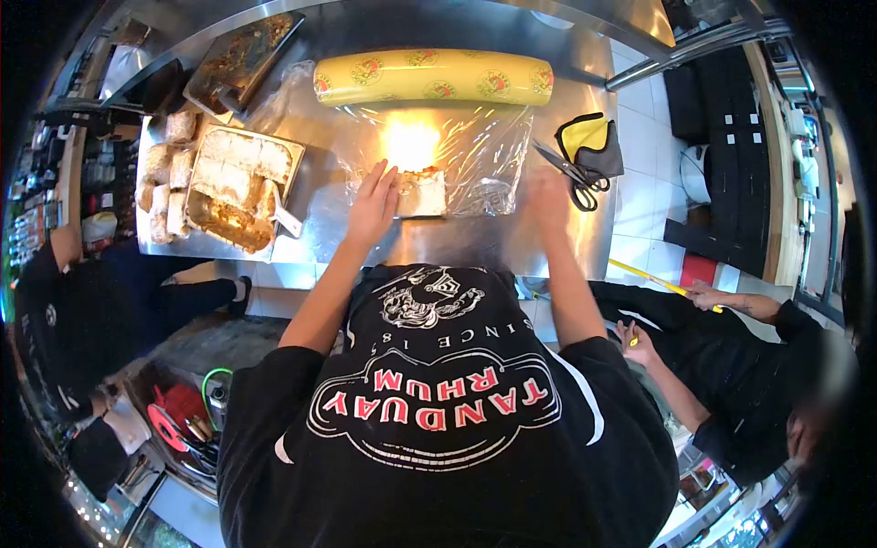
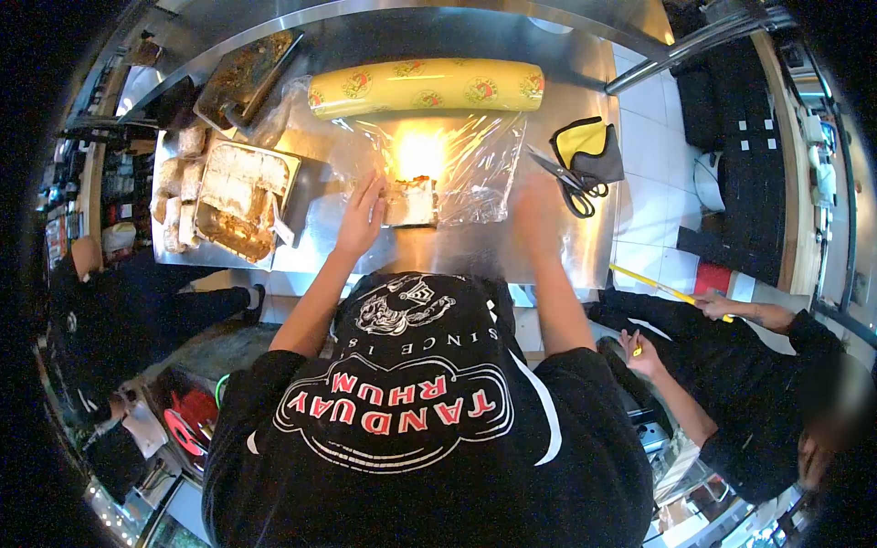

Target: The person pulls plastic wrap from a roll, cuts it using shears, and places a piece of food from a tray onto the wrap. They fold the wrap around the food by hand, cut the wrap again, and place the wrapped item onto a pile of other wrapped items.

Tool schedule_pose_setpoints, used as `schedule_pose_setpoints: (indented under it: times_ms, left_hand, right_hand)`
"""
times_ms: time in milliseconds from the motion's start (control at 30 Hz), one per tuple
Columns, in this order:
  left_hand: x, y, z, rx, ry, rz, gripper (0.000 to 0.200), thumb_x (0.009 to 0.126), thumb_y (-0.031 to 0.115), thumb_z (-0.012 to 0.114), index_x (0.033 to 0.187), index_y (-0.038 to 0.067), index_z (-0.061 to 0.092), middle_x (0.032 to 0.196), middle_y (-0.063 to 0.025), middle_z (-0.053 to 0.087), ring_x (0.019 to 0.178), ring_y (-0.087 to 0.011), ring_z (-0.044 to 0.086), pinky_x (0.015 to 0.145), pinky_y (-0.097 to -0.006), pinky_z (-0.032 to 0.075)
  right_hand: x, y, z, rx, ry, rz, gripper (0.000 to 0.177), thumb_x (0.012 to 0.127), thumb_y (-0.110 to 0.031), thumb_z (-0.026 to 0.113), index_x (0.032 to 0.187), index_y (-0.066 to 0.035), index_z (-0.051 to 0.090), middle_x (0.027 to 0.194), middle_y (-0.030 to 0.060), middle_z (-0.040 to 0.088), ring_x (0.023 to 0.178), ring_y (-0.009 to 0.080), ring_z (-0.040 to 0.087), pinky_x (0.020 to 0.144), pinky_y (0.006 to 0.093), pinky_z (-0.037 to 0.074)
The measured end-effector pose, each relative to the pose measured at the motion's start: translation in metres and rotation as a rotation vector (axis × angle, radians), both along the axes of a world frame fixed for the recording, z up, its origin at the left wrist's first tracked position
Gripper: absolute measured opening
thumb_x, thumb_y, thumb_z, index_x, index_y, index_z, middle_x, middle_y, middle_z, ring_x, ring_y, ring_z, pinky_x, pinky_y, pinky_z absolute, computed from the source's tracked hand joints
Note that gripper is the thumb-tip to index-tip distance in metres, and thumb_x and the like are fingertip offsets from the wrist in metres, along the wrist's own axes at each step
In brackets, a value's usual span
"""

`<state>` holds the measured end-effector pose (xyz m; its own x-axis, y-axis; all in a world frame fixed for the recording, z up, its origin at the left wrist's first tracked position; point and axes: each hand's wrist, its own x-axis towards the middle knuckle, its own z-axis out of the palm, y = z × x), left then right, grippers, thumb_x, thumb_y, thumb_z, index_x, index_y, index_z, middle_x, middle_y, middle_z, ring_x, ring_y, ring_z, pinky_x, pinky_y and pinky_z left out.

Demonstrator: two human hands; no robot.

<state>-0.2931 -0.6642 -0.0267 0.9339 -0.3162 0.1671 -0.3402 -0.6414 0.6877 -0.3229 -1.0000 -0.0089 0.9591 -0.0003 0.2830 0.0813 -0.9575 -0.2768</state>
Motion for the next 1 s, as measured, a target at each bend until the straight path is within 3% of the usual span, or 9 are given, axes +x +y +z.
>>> schedule_pose_setpoints:
  times_ms: [33,100,233,400,567,700,800,900,1000]
  left_hand:
    - [-0.001,-0.006,0.007,0.042,-0.151,0.02,0.033,0.087,0.01,0.053,0.12,0.005,0.054,0.127,-0.0196,0.049,0.115,-0.0372,0.049,0.095,-0.0411,0.042]
    - [0.0,-0.024,0.016,0.022,-0.187,-0.017,0.027,0.085,0.009,0.054,0.111,0.004,0.057,0.116,-0.0174,0.054,0.107,-0.0359,0.053,0.09,-0.0406,0.044]
    - [0.013,-0.09,0.031,-0.03,-0.186,-0.155,0.011,0.078,0.007,0.058,0.087,0.003,0.062,0.089,-0.0119,0.061,0.087,-0.0319,0.059,0.079,-0.0409,0.048]
    - [0.034,-0.186,0.004,0.069,0.098,-0.169,0.012,0.08,0.011,0.058,0.087,0.004,0.064,0.09,-0.0125,0.061,0.088,-0.0306,0.059,0.079,-0.0393,0.049]
    - [0.058,-0.257,-0.016,0.272,0.282,0.054,0.023,0.084,0.023,0.06,0.094,0.003,0.059,0.095,-0.0144,0.061,0.09,-0.0312,0.06,0.079,-0.0405,0.051]
    - [0.067,-0.28,-0.026,0.346,0.265,0.122,0.029,0.084,0.026,0.061,0.096,0.0,0.055,0.097,-0.0174,0.06,0.089,-0.0321,0.061,0.077,-0.0408,0.052]
    - [0.078,-0.289,-0.043,0.368,0.294,0.144,0.026,0.085,0.023,0.059,0.092,-0.001,0.053,0.094,-0.0196,0.06,0.086,-0.0325,0.062,0.075,-0.0402,0.053]
    - [0.083,-0.293,-0.073,0.419,0.298,0.152,0.022,0.086,0.019,0.055,0.092,-0.002,0.052,0.092,-0.0202,0.06,0.084,-0.0325,0.062,0.073,-0.0394,0.053]
    - [0.079,-0.287,-0.072,0.416,0.257,0.132,0.018,0.086,0.016,0.053,0.091,-0.001,0.05,0.088,-0.0202,0.06,0.082,-0.0331,0.062,0.071,-0.0389,0.053]
  right_hand:
    - [0.003,-0.048,-0.048,0.189,0.149,-0.323,0.025,0.07,-0.01,0.062,0.093,-0.002,0.063,0.094,0.0161,0.063,0.089,0.0344,0.059,0.084,0.0423,0.046]
    - [0.015,-0.104,-0.048,-0.048,0.473,-0.426,0.024,0.066,-0.008,0.067,0.088,-0.002,0.059,0.098,0.0223,0.06,0.089,0.0382,0.057,0.082,0.0425,0.047]
    - [0.015,-0.142,-0.052,-0.005,0.431,-0.288,0.03,0.065,-0.008,0.07,0.09,-0.001,0.055,0.094,0.0203,0.057,0.089,0.0371,0.057,0.08,0.0428,0.048]
    - [0.017,-0.132,-0.004,-0.14,0.339,-0.165,0.032,0.066,-0.016,0.073,0.086,0.0,0.054,0.095,0.0201,0.058,0.09,0.0358,0.058,0.077,0.0422,0.051]
    - [0.029,-0.165,-0.027,-0.17,0.481,0.008,0.03,0.067,-0.02,0.072,0.083,0.0,0.056,0.084,0.0194,0.063,0.084,0.0353,0.061,0.075,0.0427,0.051]
    - [0.056,-0.186,-0.004,-0.062,0.704,0.007,0.03,0.069,-0.017,0.07,0.084,0.005,0.056,0.084,0.0241,0.063,0.079,0.0393,0.062,0.072,0.0436,0.051]
    - [0.094,-0.223,-0.008,0.174,0.736,0.372,0.026,0.065,-0.018,0.066,0.078,0.004,0.058,0.068,0.0169,0.06,0.062,0.032,0.058,0.057,0.037,0.047]
    - [0.147,-0.224,0.006,0.13,1.043,0.343,0.051,0.072,-0.05,0.07,0.065,-0.001,0.057,0.053,0.0054,0.051,0.052,0.0175,0.049,0.049,0.0331,0.038]
    - [0.192,-0.22,0.0,0.094,1.21,0.442,0.066,0.073,-0.069,0.06,0.06,-0.005,0.055,0.056,-0.0007,0.047,0.053,0.0121,0.044,0.047,0.0296,0.034]
